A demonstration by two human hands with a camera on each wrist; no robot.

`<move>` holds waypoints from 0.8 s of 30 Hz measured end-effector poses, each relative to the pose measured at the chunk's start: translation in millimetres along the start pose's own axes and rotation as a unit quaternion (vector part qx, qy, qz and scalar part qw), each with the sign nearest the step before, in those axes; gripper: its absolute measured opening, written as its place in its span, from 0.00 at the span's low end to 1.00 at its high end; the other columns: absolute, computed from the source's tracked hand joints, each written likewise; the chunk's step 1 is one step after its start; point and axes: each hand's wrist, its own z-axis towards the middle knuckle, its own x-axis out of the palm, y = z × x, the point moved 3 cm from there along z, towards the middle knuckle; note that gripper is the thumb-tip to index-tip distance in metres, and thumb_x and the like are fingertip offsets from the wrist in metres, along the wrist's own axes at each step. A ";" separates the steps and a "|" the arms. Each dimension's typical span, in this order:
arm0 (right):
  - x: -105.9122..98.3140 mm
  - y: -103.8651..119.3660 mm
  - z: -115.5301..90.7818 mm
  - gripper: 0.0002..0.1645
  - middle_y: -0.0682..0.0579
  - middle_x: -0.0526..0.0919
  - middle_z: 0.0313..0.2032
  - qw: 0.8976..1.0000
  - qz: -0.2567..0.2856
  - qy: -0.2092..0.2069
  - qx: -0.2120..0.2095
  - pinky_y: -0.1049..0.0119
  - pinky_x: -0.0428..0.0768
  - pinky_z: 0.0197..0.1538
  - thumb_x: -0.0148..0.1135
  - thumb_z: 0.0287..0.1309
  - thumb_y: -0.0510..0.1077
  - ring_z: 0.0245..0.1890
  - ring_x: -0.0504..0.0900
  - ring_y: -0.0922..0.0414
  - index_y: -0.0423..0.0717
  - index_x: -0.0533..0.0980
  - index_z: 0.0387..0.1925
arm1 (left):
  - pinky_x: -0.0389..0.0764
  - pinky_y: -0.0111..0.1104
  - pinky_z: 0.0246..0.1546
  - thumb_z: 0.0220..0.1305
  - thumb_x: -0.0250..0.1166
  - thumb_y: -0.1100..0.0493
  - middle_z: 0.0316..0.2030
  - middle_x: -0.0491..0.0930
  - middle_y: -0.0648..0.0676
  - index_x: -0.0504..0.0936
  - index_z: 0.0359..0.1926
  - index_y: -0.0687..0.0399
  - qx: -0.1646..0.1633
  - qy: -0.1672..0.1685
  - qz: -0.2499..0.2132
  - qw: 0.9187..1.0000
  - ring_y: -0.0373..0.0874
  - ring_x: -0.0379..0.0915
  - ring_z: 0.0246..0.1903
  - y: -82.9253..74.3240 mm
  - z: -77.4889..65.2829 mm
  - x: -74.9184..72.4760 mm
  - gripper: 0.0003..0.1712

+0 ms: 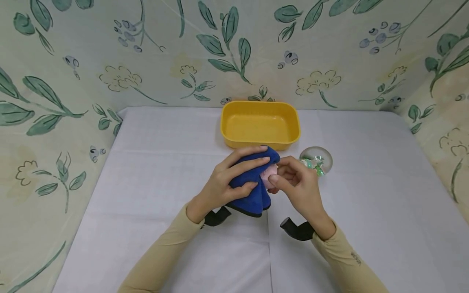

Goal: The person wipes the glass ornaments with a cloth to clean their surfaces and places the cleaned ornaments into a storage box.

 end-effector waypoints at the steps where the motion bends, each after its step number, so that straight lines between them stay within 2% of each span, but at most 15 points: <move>1: 0.0 0.4 -0.2 0.14 0.49 0.80 0.23 1.000 0.009 0.002 0.011 0.68 0.81 0.23 0.61 0.59 0.34 0.17 0.81 0.58 0.30 0.74 0.45 | 0.67 0.45 0.61 0.64 0.58 0.60 0.61 0.67 0.65 0.74 0.56 0.68 -0.001 0.001 0.000 1.000 0.55 0.64 0.61 0.1 -0.2 0.0 0.22; 3: 0.2 1.6 -0.1 0.17 0.48 0.80 0.23 1.000 0.015 0.010 0.020 0.67 0.81 0.23 0.59 0.57 0.30 0.17 0.81 0.57 0.31 0.72 0.50 | 0.68 0.45 0.61 0.63 0.58 0.61 0.61 0.67 0.65 0.75 0.56 0.68 -0.003 -0.002 -0.002 1.000 0.55 0.64 0.61 0.1 -0.6 -0.4 0.22; 4: 0.1 2.3 0.1 0.19 0.47 0.80 0.23 1.000 0.013 0.015 0.019 0.66 0.82 0.24 0.59 0.58 0.31 0.18 0.81 0.56 0.31 0.70 0.52 | 0.68 0.45 0.60 0.63 0.58 0.61 0.61 0.68 0.65 0.75 0.56 0.68 -0.004 -0.007 -0.004 1.000 0.55 0.65 0.61 0.3 -0.7 -0.7 0.22; 7: -0.7 4.6 0.9 0.27 0.44 0.82 0.29 0.999 -0.020 0.039 -0.008 0.68 0.83 0.30 0.63 0.61 0.43 0.25 0.82 0.57 0.33 0.67 0.56 | 0.69 0.47 0.60 0.67 0.56 0.56 0.60 0.68 0.65 0.75 0.56 0.67 -0.013 -0.031 -0.012 0.999 0.56 0.65 0.60 1.6 -1.1 -2.5 0.22; 9: -1.1 6.6 2.1 0.33 0.43 0.82 0.36 0.995 -0.068 0.056 -0.047 0.70 0.82 0.35 0.63 0.61 0.52 0.29 0.83 0.57 0.32 0.67 0.57 | 0.69 0.47 0.59 0.69 0.54 0.52 0.60 0.69 0.64 0.76 0.56 0.67 -0.025 -0.050 -0.018 0.998 0.56 0.66 0.60 3.1 -1.4 -3.9 0.24; 11: -1.5 9.0 3.1 0.37 0.41 0.81 0.43 0.987 -0.118 0.063 -0.093 0.73 0.81 0.40 0.62 0.60 0.57 0.34 0.82 0.55 0.31 0.67 0.56 | 0.69 0.47 0.59 0.70 0.54 0.50 0.60 0.69 0.64 0.75 0.56 0.66 -0.035 -0.062 -0.026 0.997 0.56 0.66 0.60 4.1 -1.8 -5.1 0.25; 13: -2.2 11.0 4.4 0.37 0.40 0.79 0.46 0.974 -0.161 0.060 -0.149 0.74 0.79 0.44 0.61 0.59 0.58 0.36 0.81 0.53 0.30 0.69 0.54 | 0.69 0.48 0.60 0.69 0.54 0.50 0.60 0.69 0.64 0.75 0.56 0.66 -0.042 -0.064 -0.032 0.997 0.56 0.65 0.60 4.8 -1.9 -5.2 0.25; 15: -3.3 12.2 5.6 0.36 0.39 0.79 0.46 0.962 -0.184 0.048 -0.196 0.74 0.78 0.47 0.62 0.59 0.57 0.36 0.81 0.50 0.28 0.71 0.51 | 0.68 0.48 0.60 0.69 0.54 0.50 0.61 0.68 0.64 0.74 0.57 0.66 -0.044 -0.058 -0.037 0.997 0.56 0.65 0.60 4.7 -1.7 -4.8 0.26; 18: -5.3 12.2 6.3 0.35 0.39 0.81 0.42 0.952 -0.193 0.029 -0.236 0.74 0.77 0.48 0.64 0.58 0.58 0.34 0.81 0.50 0.27 0.74 0.46 | 0.68 0.48 0.60 0.70 0.53 0.50 0.61 0.68 0.64 0.74 0.58 0.66 -0.039 -0.044 -0.034 0.998 0.56 0.64 0.61 3.6 -0.9 -3.9 0.26; 21: -6.3 9.2 6.2 0.34 0.40 0.82 0.37 0.958 -0.179 0.017 -0.224 0.75 0.79 0.44 0.65 0.56 0.59 0.30 0.82 0.52 0.28 0.75 0.43 | 0.68 0.47 0.60 0.70 0.52 0.50 0.61 0.68 0.64 0.74 0.57 0.67 -0.024 -0.030 -0.027 0.999 0.56 0.65 0.60 2.1 0.3 -3.3 0.26; 24: -5.8 4.8 4.9 0.32 0.42 0.83 0.33 0.978 -0.130 0.012 -0.161 0.74 0.81 0.39 0.67 0.54 0.57 0.29 0.82 0.56 0.29 0.75 0.40 | 0.68 0.46 0.60 0.71 0.52 0.51 0.60 0.68 0.65 0.74 0.57 0.68 -0.008 -0.017 -0.016 1.000 0.56 0.65 0.60 0.8 1.0 -2.6 0.25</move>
